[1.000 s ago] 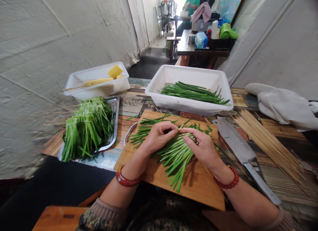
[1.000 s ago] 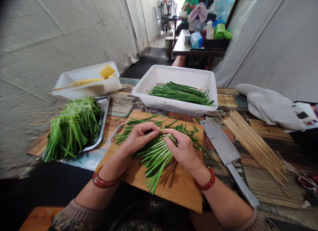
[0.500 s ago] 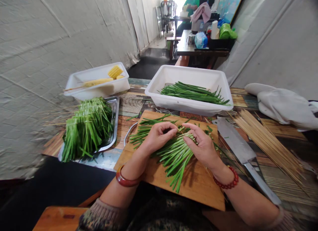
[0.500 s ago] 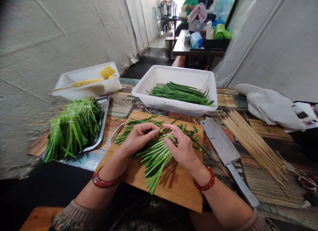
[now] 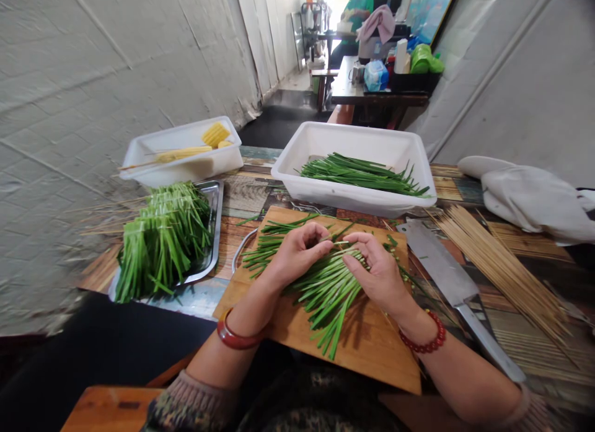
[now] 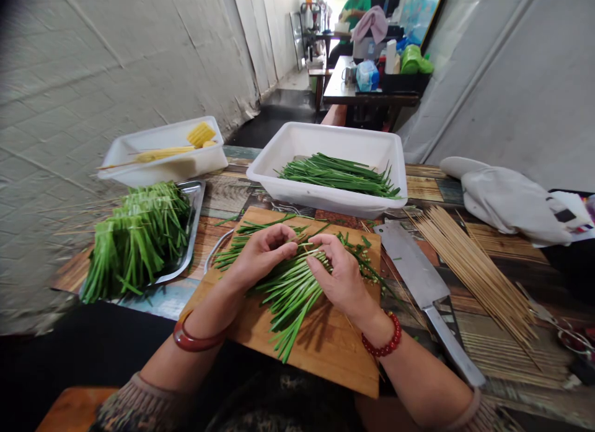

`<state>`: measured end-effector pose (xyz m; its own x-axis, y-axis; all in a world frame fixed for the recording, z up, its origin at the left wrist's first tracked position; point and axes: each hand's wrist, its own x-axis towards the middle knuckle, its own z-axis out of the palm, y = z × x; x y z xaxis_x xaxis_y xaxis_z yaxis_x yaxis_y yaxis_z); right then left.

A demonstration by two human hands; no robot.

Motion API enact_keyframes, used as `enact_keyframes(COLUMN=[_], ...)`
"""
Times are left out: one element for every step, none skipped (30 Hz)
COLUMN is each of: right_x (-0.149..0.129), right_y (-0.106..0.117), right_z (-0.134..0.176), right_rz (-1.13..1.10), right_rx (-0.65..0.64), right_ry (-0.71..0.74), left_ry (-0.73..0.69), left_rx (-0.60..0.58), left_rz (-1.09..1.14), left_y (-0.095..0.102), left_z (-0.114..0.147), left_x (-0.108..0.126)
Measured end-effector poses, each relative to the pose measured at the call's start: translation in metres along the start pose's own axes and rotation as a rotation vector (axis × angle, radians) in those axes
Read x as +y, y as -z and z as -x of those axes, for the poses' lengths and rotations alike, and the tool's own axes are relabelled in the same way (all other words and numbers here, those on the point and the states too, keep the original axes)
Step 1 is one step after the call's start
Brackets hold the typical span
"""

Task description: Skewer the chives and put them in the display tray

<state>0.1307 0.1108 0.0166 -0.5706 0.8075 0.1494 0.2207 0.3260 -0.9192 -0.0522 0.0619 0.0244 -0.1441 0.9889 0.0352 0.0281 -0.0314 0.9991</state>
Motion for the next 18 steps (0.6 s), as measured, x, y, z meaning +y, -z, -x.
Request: enact_keyframes(right_x=[0.0001,0.0004,0.0007,0.0010,0.0014,0.0017,0.0019,0.0020,0.0021,0.0020,0.0018,0.0016,0.0015,0.0015,0.0016,0.0020,0.0025,0.0031], right_y=[0.0000,0.0000,-0.0001,-0.0003,-0.0005,-0.0008,-0.0010,-0.0013,-0.0015,-0.0015,-0.0015,-0.0013,-0.0010,-0.0006,-0.0001,0.0005,0.0012,0.0019], right_z=[0.0001,0.0001,0.0001,0.0001,0.0000,-0.0001,-0.0001,-0.0002,-0.0003,-0.0004,-0.0006,-0.0009,-0.0013,-0.0018,-0.0025,-0.0033,-0.0042,-0.0052], right_rz=[-0.004,-0.006,-0.007,-0.007,-0.006,-0.007,-0.008,-0.010,-0.010,-0.007,0.002,0.013,0.024,0.032,0.034,0.025,0.006,-0.020], right_rx=[-0.003,-0.005,-0.007,-0.007,-0.005,-0.001,0.003,0.006,0.010,0.013,0.013,0.014,0.014,0.011,0.008,0.005,0.001,-0.003], right_ry=[-0.004,-0.006,-0.006,-0.004,-0.002,0.001,0.004,0.007,0.012,0.015,0.017,0.018,0.019,0.020,0.018,0.013,0.002,-0.016], left_ry=[-0.009,-0.014,-0.014,-0.011,-0.008,-0.004,-0.001,0.000,0.000,-0.002,-0.007,-0.012,-0.017,-0.019,-0.017,-0.013,-0.006,0.000], left_rx=[0.000,0.005,0.012,0.017,0.018,0.014,0.007,-0.003,-0.018,-0.038,-0.060,-0.083,-0.102,-0.112,-0.112,-0.105,-0.089,-0.069], left_rz=[-0.037,-0.060,-0.067,-0.063,-0.057,-0.054,-0.054,-0.058,-0.065,-0.076,-0.087,-0.096,-0.101,-0.102,-0.100,-0.096,-0.093,-0.088], left_y=[0.0002,0.0003,0.0003,0.0002,0.0000,-0.0003,-0.0007,-0.0012,-0.0017,-0.0021,-0.0026,-0.0029,-0.0031,-0.0032,-0.0030,-0.0025,-0.0018,-0.0008], left_z=[-0.0002,-0.0004,-0.0006,-0.0008,-0.0010,-0.0011,-0.0011,-0.0010,-0.0009,-0.0007,-0.0005,-0.0003,-0.0001,-0.0001,-0.0001,-0.0003,-0.0006,-0.0010], left_x=[-0.0002,-0.0003,-0.0003,-0.0002,-0.0001,0.0001,0.0004,0.0007,0.0009,0.0012,0.0014,0.0016,0.0018,0.0019,0.0019,0.0019,0.0016,0.0011])
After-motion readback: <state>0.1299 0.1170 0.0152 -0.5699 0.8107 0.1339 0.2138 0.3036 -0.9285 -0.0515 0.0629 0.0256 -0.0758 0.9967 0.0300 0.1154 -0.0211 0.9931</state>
